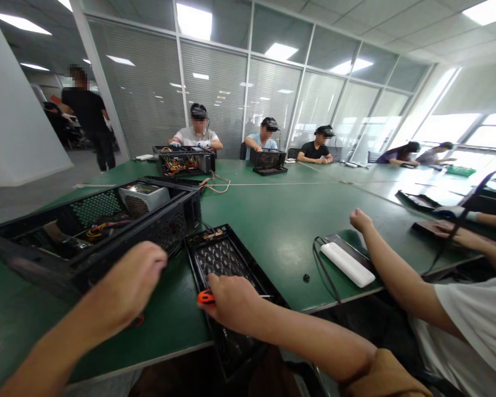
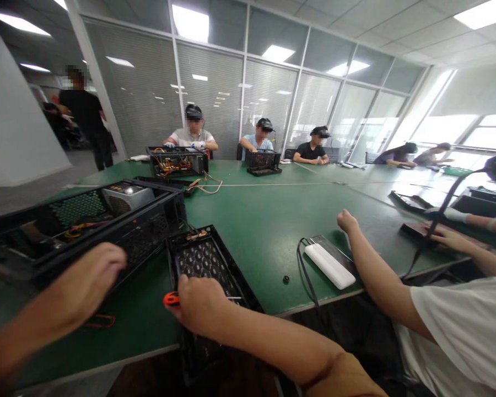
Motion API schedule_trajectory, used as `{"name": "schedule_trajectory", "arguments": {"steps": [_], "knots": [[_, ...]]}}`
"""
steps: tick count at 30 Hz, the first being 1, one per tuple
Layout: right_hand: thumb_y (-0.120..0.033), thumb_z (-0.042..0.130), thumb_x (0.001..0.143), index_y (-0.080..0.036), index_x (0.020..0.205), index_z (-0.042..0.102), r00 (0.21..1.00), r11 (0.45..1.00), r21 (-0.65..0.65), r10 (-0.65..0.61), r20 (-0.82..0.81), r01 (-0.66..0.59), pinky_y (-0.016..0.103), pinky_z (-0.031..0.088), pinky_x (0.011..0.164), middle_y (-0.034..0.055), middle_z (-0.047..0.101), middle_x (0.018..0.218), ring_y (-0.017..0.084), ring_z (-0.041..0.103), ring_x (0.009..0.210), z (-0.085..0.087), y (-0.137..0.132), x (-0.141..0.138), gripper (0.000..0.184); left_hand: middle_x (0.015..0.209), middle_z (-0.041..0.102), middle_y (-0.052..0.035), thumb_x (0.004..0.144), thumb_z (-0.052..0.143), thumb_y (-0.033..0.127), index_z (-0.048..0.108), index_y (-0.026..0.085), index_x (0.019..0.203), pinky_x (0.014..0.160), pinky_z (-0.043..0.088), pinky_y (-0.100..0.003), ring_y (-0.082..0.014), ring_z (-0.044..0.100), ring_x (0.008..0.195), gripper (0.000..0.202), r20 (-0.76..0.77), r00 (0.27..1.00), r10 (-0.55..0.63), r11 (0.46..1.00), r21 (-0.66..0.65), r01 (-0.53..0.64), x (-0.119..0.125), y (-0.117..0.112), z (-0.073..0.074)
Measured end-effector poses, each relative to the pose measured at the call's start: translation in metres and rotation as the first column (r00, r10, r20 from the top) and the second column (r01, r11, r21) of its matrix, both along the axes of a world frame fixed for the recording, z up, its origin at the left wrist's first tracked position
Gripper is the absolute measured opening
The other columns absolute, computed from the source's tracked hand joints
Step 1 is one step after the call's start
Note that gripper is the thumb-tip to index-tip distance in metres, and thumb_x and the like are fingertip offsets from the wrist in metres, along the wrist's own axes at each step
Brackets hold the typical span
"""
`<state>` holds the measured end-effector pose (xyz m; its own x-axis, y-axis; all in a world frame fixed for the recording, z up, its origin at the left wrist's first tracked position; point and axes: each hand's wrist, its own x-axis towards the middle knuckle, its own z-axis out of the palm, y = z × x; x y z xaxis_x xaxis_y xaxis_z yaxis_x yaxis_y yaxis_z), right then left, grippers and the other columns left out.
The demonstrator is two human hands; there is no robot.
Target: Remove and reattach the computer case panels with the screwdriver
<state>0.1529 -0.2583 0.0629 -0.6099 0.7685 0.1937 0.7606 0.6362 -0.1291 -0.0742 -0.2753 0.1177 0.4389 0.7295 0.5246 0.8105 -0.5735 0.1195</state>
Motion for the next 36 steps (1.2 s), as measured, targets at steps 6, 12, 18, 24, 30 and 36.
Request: {"name": "schedule_trajectory", "arguments": {"steps": [6,12,18,24,30,36], "knots": [[-0.036,0.044,0.085,-0.017,0.097,0.049,0.913,0.997,0.061,0.069,-0.402,-0.049,0.025,0.039,0.068,0.0036,0.057,0.085,0.015,0.053,0.076,0.056,0.030,0.065,0.023,0.091,0.060,-0.0064,0.085,0.037,0.021,0.060,0.017,0.103,0.081,0.043,-0.025,-0.0149,0.055,0.086,0.029,-0.034,0.984,-0.176,0.956,-0.244,0.163,0.081,0.128,-0.041],[-0.042,0.042,0.084,-0.017,0.089,0.049,0.823,1.000,0.004,-0.021,-0.568,0.029,0.023,0.035,0.060,-0.0022,0.050,0.070,0.011,0.046,0.063,0.056,0.093,0.085,0.026,0.086,0.067,-0.0042,0.073,0.055,0.022,0.065,0.017,0.092,0.071,0.043,-0.022,-0.0148,0.060,0.077,0.023,0.043,0.999,-0.007,0.950,-0.312,0.020,0.085,0.218,-0.071],[-0.043,0.044,0.082,-0.018,0.088,0.049,0.728,0.998,-0.053,-0.062,-0.682,0.035,0.023,0.037,0.058,-0.0035,0.048,0.066,0.010,0.047,0.059,0.033,0.124,0.082,0.026,0.088,0.068,-0.0039,0.076,0.052,0.028,0.068,0.018,0.086,0.077,0.043,-0.023,-0.0154,0.060,0.081,0.021,0.055,0.997,-0.049,0.959,-0.275,0.063,0.084,0.231,-0.089],[-0.045,0.043,0.083,-0.019,0.088,0.047,0.612,0.992,-0.120,-0.076,-0.787,-0.031,0.023,0.039,0.054,-0.0051,0.046,0.059,0.010,0.047,0.053,0.018,0.146,0.078,0.027,0.095,0.066,-0.0062,0.080,0.047,0.024,0.067,0.017,0.094,0.081,0.043,-0.024,-0.0153,0.059,0.087,0.025,0.063,0.988,-0.144,0.952,-0.262,0.156,0.084,0.239,-0.101],[-0.044,0.043,0.083,-0.019,0.089,0.045,0.524,0.986,-0.130,-0.055,-0.850,-0.107,0.023,0.040,0.052,-0.0054,0.045,0.058,0.010,0.047,0.051,0.011,0.155,0.076,0.025,0.095,0.066,-0.0059,0.079,0.046,0.022,0.066,0.017,0.093,0.082,0.043,-0.025,-0.0154,0.059,0.087,0.025,0.125,0.981,-0.146,0.951,-0.257,0.174,0.082,0.248,-0.108],[-0.044,0.035,0.086,-0.020,0.087,0.043,0.374,0.995,-0.025,0.013,-0.927,-0.095,0.024,0.042,0.056,-0.0024,0.051,0.067,0.010,0.049,0.057,0.012,0.165,0.070,0.025,0.085,0.067,-0.0043,0.071,0.052,0.021,0.064,0.015,0.094,0.072,0.045,-0.022,-0.0142,0.060,0.076,0.027,0.168,0.984,-0.058,0.953,-0.285,0.105,0.082,0.248,-0.105]]}}
